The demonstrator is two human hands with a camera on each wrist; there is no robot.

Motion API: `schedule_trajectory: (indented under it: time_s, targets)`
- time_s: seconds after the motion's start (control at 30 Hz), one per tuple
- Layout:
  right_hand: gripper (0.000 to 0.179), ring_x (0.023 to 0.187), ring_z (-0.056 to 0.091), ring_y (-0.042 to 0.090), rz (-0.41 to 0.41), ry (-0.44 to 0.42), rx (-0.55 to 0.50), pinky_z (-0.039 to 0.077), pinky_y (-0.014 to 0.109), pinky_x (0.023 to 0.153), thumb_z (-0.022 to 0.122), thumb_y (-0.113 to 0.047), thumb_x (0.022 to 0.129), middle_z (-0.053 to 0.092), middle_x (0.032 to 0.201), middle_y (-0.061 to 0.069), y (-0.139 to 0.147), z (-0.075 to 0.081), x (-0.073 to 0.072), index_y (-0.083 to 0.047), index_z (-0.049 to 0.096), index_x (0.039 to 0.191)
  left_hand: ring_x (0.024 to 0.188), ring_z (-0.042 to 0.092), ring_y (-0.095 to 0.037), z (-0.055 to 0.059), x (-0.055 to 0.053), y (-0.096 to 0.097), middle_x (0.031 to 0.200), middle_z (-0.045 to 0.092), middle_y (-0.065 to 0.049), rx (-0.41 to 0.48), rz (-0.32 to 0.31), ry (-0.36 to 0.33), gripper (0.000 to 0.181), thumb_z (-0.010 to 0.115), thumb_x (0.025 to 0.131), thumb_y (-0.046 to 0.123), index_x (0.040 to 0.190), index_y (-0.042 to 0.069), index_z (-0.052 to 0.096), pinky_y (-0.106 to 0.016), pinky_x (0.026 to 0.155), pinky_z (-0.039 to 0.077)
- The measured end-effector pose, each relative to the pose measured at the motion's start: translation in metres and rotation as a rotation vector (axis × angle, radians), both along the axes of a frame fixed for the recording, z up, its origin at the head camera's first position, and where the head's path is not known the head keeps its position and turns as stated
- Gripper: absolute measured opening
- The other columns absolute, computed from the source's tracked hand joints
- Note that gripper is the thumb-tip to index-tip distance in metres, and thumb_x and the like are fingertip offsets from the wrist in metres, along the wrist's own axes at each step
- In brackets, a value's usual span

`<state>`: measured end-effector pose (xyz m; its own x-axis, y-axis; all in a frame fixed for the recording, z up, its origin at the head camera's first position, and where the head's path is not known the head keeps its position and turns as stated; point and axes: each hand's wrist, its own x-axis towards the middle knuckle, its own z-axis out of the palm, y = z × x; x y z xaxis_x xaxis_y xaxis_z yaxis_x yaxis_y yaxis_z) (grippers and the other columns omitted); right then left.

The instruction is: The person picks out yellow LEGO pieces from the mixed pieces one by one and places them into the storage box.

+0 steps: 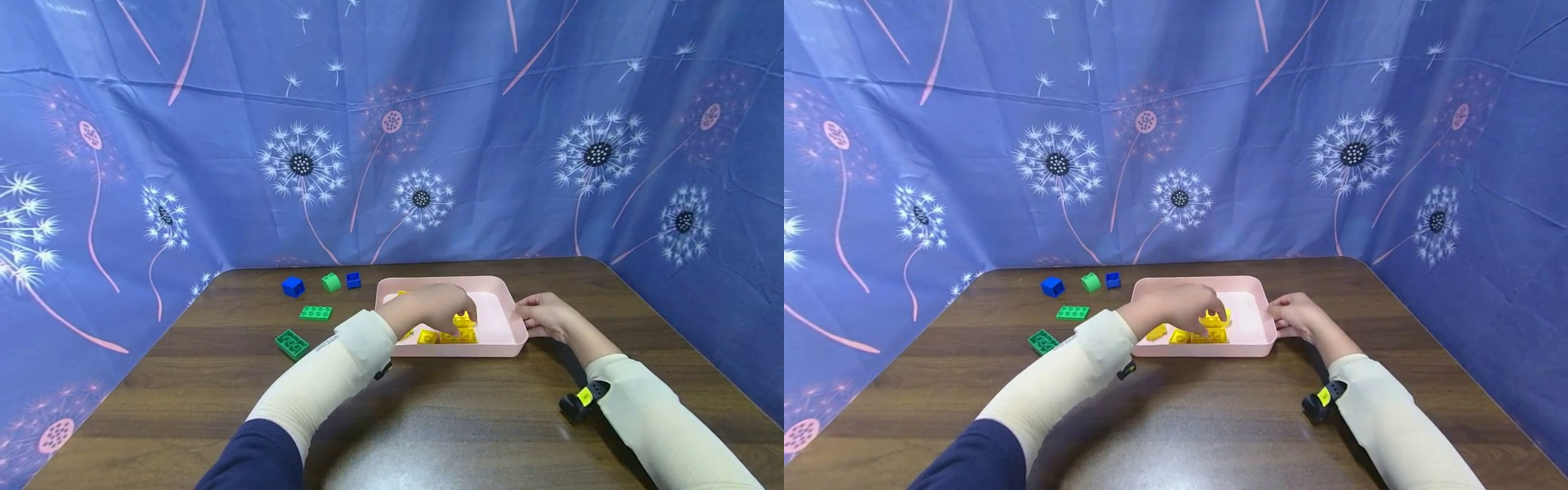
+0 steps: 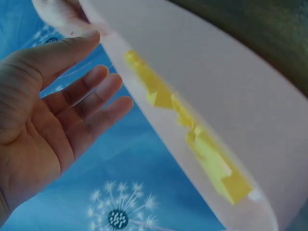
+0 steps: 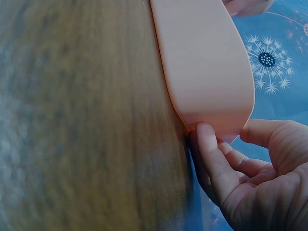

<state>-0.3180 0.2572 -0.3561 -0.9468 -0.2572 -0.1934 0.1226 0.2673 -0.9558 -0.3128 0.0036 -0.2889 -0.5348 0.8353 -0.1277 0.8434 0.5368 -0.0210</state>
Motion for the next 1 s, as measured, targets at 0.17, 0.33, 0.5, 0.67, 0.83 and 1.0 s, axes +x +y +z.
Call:
schedule_trajectory:
  time_s: [0.17,0.33,0.5,0.67,0.83,1.0]
  targets:
    - [0.044,0.074,0.065,0.012,0.009,0.006,0.013,0.057,0.033,0.07,0.048,-0.005,0.097,0.063,0.084,0.004,0.0,0.0,-0.001,0.024,0.036,0.128,0.106,0.06,-0.014,0.013,0.003,-0.016,0.119,0.066,-0.001,0.044,0.04,-0.008,0.038,0.074,0.087,0.016,0.124,0.011,0.067,-0.023,0.092,0.046]
    - [0.045,0.075,0.065,0.014,0.023,0.01,0.052,0.057,0.035,0.071,0.045,-0.007,0.098,0.063,0.088,0.008,0.001,0.001,0.002,0.024,0.034,0.129,0.105,0.06,-0.014,0.017,0.011,-0.036,0.118,0.067,-0.003,0.125,0.056,0.067,0.033,0.069,0.091,0.021,0.122,0.01,0.068,-0.026,0.092,0.047]
    - [0.052,0.085,0.067,0.025,0.007,0.122,0.233,0.058,0.039,0.069,0.043,-0.015,0.102,0.057,0.108,0.031,-0.004,0.011,0.011,0.023,0.03,0.134,0.109,0.06,-0.016,0.012,0.023,-0.059,0.118,0.066,-0.002,0.216,0.138,0.149,0.031,0.067,0.092,0.027,0.119,0.014,0.069,-0.033,0.089,0.05]
    - [0.056,0.1,0.06,0.045,-0.03,0.45,0.642,0.054,0.052,0.078,0.053,-0.026,0.099,0.05,0.12,0.039,-0.017,0.025,0.03,0.019,0.041,0.131,0.114,0.055,-0.021,0.006,0.038,-0.082,0.124,0.061,-0.005,0.286,0.266,0.216,0.038,0.069,0.09,0.033,0.122,0.012,0.068,-0.037,0.093,0.049]
    - [0.055,0.115,0.048,0.054,-0.043,0.711,0.808,0.039,0.065,0.094,0.056,-0.03,0.098,0.049,0.125,0.039,-0.039,0.033,0.055,0.014,0.049,0.131,0.127,0.044,-0.029,0.001,0.052,-0.101,0.141,0.046,-0.011,0.339,0.337,0.284,0.052,0.074,0.085,0.039,0.128,0.014,0.061,-0.043,0.1,0.044]
    - [0.059,0.129,0.033,0.056,0.04,0.781,0.784,0.028,0.072,0.099,0.051,-0.042,0.1,0.035,0.144,0.034,-0.056,0.04,0.082,0.003,0.047,0.139,0.131,0.039,-0.034,-0.003,0.071,-0.116,0.147,0.04,-0.013,0.383,0.411,0.38,0.07,0.07,0.081,0.058,0.135,0.017,0.055,-0.053,0.1,0.04]
